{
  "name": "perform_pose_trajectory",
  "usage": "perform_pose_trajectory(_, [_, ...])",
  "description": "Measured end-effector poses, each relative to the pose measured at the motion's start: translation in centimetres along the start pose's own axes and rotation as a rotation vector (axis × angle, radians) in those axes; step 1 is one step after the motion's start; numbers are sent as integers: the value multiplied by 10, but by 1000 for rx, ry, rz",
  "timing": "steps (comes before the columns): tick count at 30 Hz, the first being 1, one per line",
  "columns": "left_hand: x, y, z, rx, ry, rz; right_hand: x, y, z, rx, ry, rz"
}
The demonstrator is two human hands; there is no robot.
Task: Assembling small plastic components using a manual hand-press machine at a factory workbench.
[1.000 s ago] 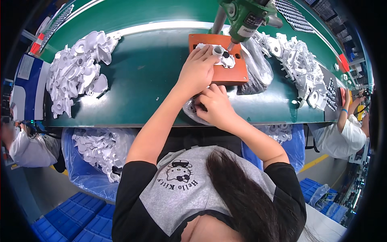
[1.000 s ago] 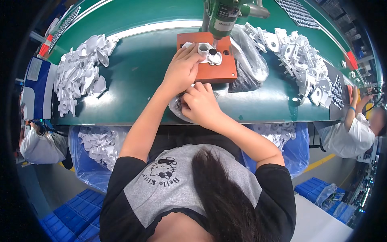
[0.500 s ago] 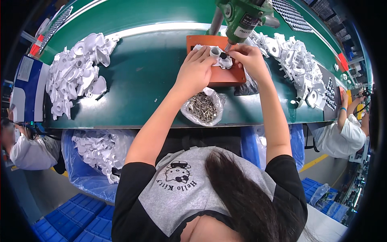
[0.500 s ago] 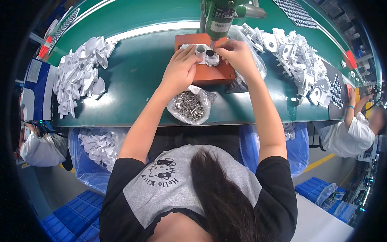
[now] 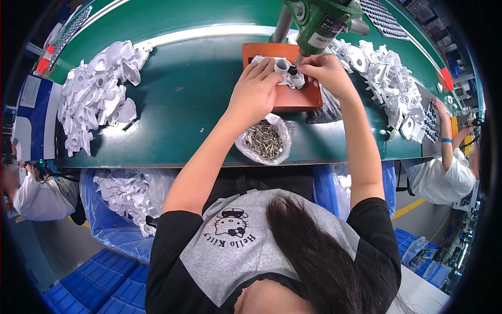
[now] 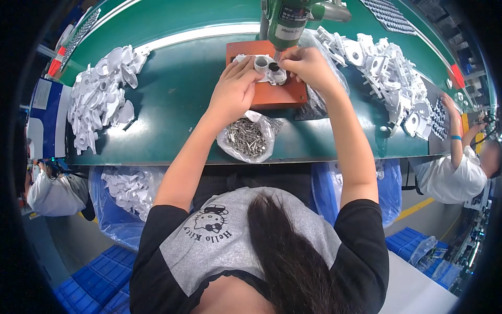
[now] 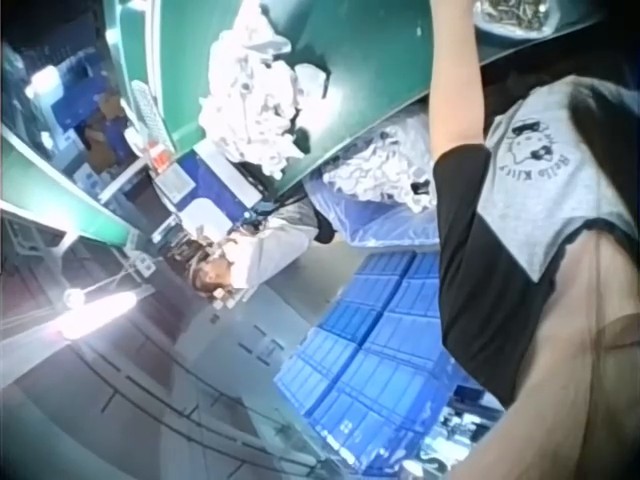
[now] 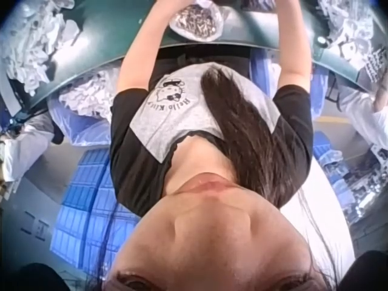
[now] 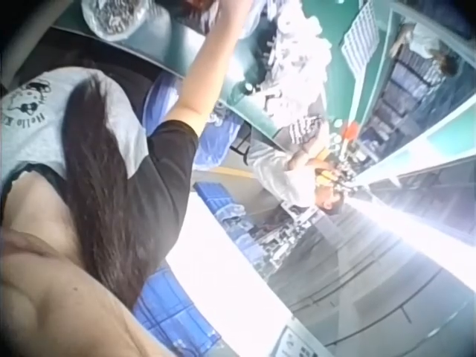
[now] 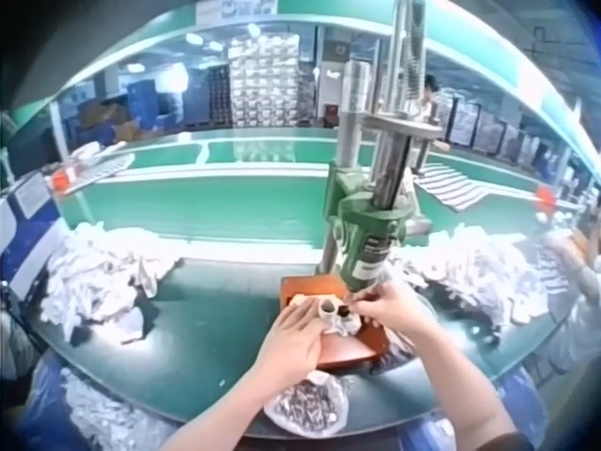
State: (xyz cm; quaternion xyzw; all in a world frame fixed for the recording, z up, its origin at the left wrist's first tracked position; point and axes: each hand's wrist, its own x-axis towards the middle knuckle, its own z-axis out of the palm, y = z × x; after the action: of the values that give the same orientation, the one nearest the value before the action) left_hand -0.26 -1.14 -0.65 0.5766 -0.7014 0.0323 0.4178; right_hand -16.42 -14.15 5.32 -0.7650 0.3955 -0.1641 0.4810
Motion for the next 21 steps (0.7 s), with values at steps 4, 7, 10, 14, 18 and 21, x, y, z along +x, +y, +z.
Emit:
perform_pose_trajectory(4, [0,0,-1,8,-16,-14,11,1,-3,58,-79,-5])
perform_pose_trajectory(7, [-1,-1,0,5,-4,-8,15,-8,-5,-35,-131,24])
perform_pose_trajectory(10, [1,1,0,2,-22,-23,22,-8,-16,-75,-217,42])
perform_pose_trajectory(14, [-2,0,-3,6,-8,-23,77,7,-59,-282,76,-243])
perform_pose_trajectory(18, [-1,-2,-4,64,-15,-10,170,53,-170,-741,116,-251])
perform_pose_trajectory(21, [2,-6,-1,101,-58,-62,233,126,-258,-462,164,-442])
